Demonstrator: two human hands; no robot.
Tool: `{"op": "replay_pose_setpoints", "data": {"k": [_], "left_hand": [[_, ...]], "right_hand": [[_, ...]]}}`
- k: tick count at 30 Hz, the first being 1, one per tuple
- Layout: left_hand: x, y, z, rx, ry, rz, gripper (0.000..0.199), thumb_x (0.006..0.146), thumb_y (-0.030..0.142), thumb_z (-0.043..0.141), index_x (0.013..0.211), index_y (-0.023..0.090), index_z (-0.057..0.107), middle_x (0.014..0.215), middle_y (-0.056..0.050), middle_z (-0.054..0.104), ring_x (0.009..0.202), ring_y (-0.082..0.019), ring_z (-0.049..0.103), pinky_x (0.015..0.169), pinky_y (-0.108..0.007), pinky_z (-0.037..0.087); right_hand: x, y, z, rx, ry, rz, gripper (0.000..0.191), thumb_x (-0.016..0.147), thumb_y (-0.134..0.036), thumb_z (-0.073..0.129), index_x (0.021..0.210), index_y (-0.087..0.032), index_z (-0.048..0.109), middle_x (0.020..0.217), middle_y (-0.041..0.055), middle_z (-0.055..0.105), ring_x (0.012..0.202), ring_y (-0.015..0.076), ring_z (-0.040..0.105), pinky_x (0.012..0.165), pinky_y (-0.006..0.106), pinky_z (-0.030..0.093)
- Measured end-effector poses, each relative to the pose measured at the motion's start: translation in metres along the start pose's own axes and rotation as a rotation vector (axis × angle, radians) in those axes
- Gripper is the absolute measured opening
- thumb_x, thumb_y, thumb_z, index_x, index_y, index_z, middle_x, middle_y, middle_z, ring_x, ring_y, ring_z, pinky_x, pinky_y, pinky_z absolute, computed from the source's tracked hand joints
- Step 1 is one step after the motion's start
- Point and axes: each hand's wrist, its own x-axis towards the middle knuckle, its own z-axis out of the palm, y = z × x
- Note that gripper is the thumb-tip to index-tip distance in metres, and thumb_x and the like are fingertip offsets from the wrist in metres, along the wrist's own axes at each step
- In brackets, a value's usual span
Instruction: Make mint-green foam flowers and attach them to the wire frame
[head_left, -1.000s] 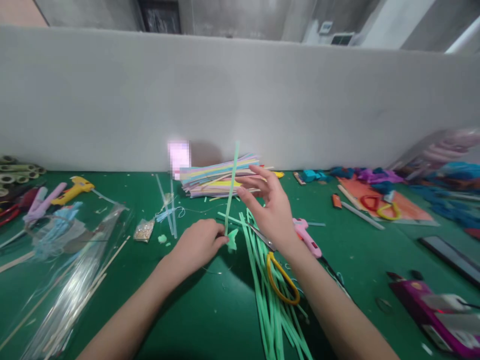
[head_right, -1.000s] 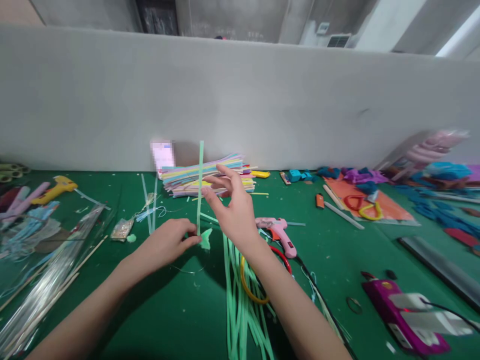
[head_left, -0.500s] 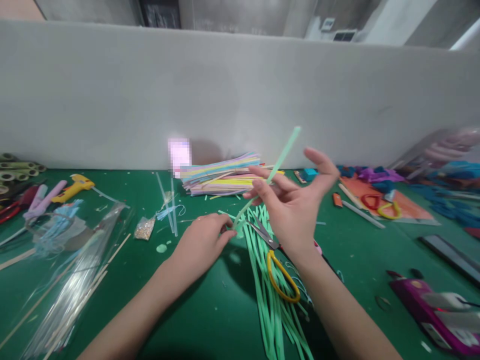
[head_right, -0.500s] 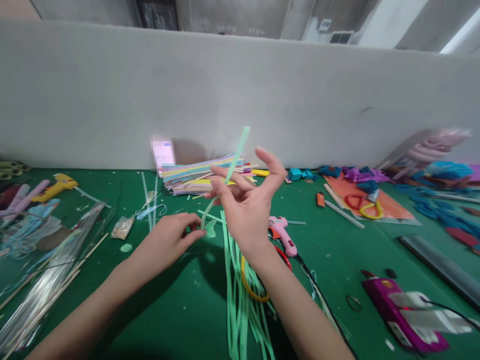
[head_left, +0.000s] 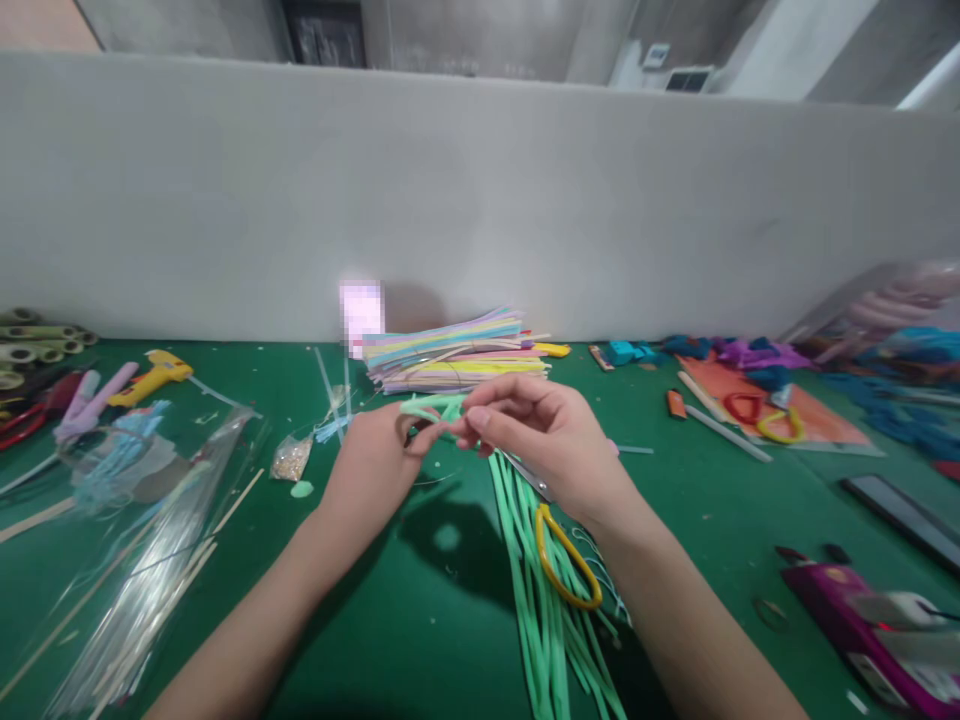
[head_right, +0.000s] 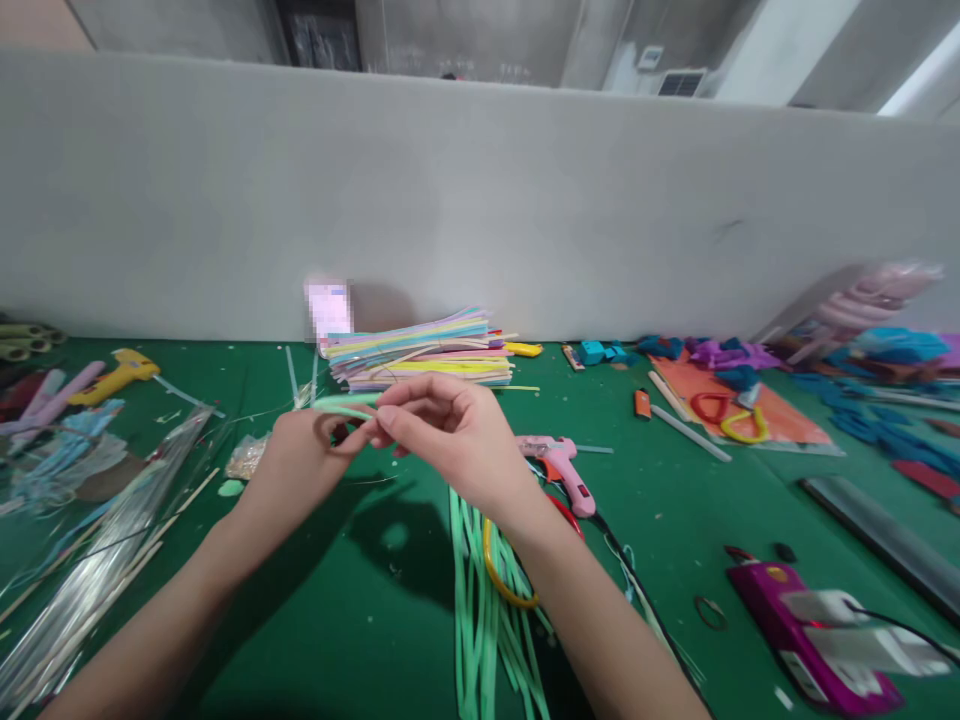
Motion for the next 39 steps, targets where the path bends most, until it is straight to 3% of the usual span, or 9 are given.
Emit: {"op": "replay_pose_setpoints", "data": {"k": [5, 10, 15, 17, 19, 22, 30, 36, 39], "left_hand": [[-0.004, 0.004, -0.001, 0.048, -0.052, 0.048, 0.013, 0.094, 0.023, 0.061, 0.088, 0.018, 0.070, 0.085, -0.005, 0.074, 0.075, -0.022, 0.066, 0.067, -0.031, 0.042], [-0.004, 0.008, -0.001, 0.073, -0.150, 0.069, 0.012, 0.093, 0.022, 0.063, 0.084, 0.018, 0.070, 0.081, -0.005, 0.072, 0.074, -0.023, 0.066, 0.064, -0.031, 0.042], [-0.006, 0.009, 0.000, 0.064, -0.178, 0.062, 0.014, 0.092, 0.016, 0.059, 0.083, 0.018, 0.070, 0.080, -0.005, 0.075, 0.072, -0.022, 0.068, 0.065, -0.030, 0.045], [-0.007, 0.008, 0.000, 0.061, -0.174, 0.070, 0.018, 0.092, 0.015, 0.059, 0.078, 0.018, 0.069, 0.077, -0.005, 0.074, 0.068, -0.021, 0.068, 0.061, -0.029, 0.044], [-0.007, 0.008, 0.001, 0.055, -0.160, 0.085, 0.017, 0.093, 0.019, 0.060, 0.078, 0.018, 0.069, 0.077, -0.004, 0.075, 0.067, -0.020, 0.067, 0.060, -0.028, 0.044], [-0.006, 0.007, 0.003, 0.051, -0.119, 0.099, 0.011, 0.092, 0.026, 0.065, 0.085, 0.019, 0.069, 0.082, -0.004, 0.076, 0.072, -0.021, 0.068, 0.066, -0.029, 0.047], [-0.007, 0.008, 0.003, 0.051, -0.027, 0.109, 0.013, 0.093, 0.017, 0.058, 0.091, 0.018, 0.071, 0.084, -0.003, 0.076, 0.071, -0.020, 0.066, 0.069, -0.031, 0.047], [-0.008, 0.007, 0.002, 0.038, 0.058, 0.132, 0.015, 0.093, 0.018, 0.059, 0.094, 0.019, 0.073, 0.086, -0.003, 0.072, 0.067, -0.016, 0.061, 0.068, -0.030, 0.048], [-0.008, 0.005, 0.005, 0.034, 0.112, 0.133, 0.017, 0.093, 0.021, 0.059, 0.097, 0.020, 0.076, 0.085, -0.003, 0.068, 0.067, -0.016, 0.060, 0.066, -0.030, 0.048]], "right_hand": [[0.006, 0.009, -0.003, -0.532, 0.287, -0.210, 0.015, 0.082, -0.029, 0.073, 0.087, -0.020, 0.062, 0.075, -0.0004, 0.070, 0.067, 0.0136, 0.067, 0.062, 0.027, 0.053], [0.009, 0.012, -0.023, -0.908, 0.453, -0.518, 0.044, 0.085, -0.015, 0.061, 0.127, -0.025, 0.048, 0.098, 0.0018, 0.069, 0.065, 0.0128, 0.061, 0.063, 0.031, 0.049], [-0.004, -0.004, -0.015, -0.573, -0.110, -0.247, 0.056, 0.085, -0.017, 0.065, 0.136, -0.029, 0.044, 0.094, -0.0011, 0.061, 0.067, 0.0108, 0.055, 0.062, 0.026, 0.050], [-0.009, -0.012, -0.008, -0.420, -0.165, -0.183, 0.044, 0.087, -0.027, 0.069, 0.128, -0.028, 0.052, 0.086, -0.0025, 0.058, 0.065, 0.0106, 0.053, 0.059, 0.024, 0.048], [-0.010, -0.016, -0.004, -0.358, -0.131, -0.176, 0.018, 0.091, -0.034, 0.067, 0.106, -0.025, 0.064, 0.082, -0.0017, 0.060, 0.066, 0.0105, 0.054, 0.058, 0.024, 0.046], [-0.009, -0.018, -0.005, -0.335, -0.031, -0.164, 0.020, 0.094, -0.039, 0.062, 0.085, -0.021, 0.065, 0.079, -0.0004, 0.063, 0.065, 0.0099, 0.056, 0.057, 0.024, 0.046], [-0.001, -0.019, -0.019, -0.202, 0.172, -0.210, 0.024, 0.094, -0.042, 0.064, 0.082, -0.021, 0.067, 0.070, -0.0017, 0.063, 0.060, 0.0090, 0.058, 0.056, 0.022, 0.048], [0.003, -0.017, -0.027, 0.009, 0.247, -0.131, 0.033, 0.097, -0.049, 0.054, 0.094, -0.022, 0.073, 0.097, 0.0048, 0.069, 0.078, 0.0135, 0.065, 0.063, 0.025, 0.054], [0.003, -0.018, -0.026, 0.098, 0.252, -0.064, 0.026, 0.096, -0.043, 0.059, 0.107, -0.021, 0.069, 0.081, 0.0010, 0.067, 0.066, 0.0113, 0.061, 0.060, 0.024, 0.054]]}}
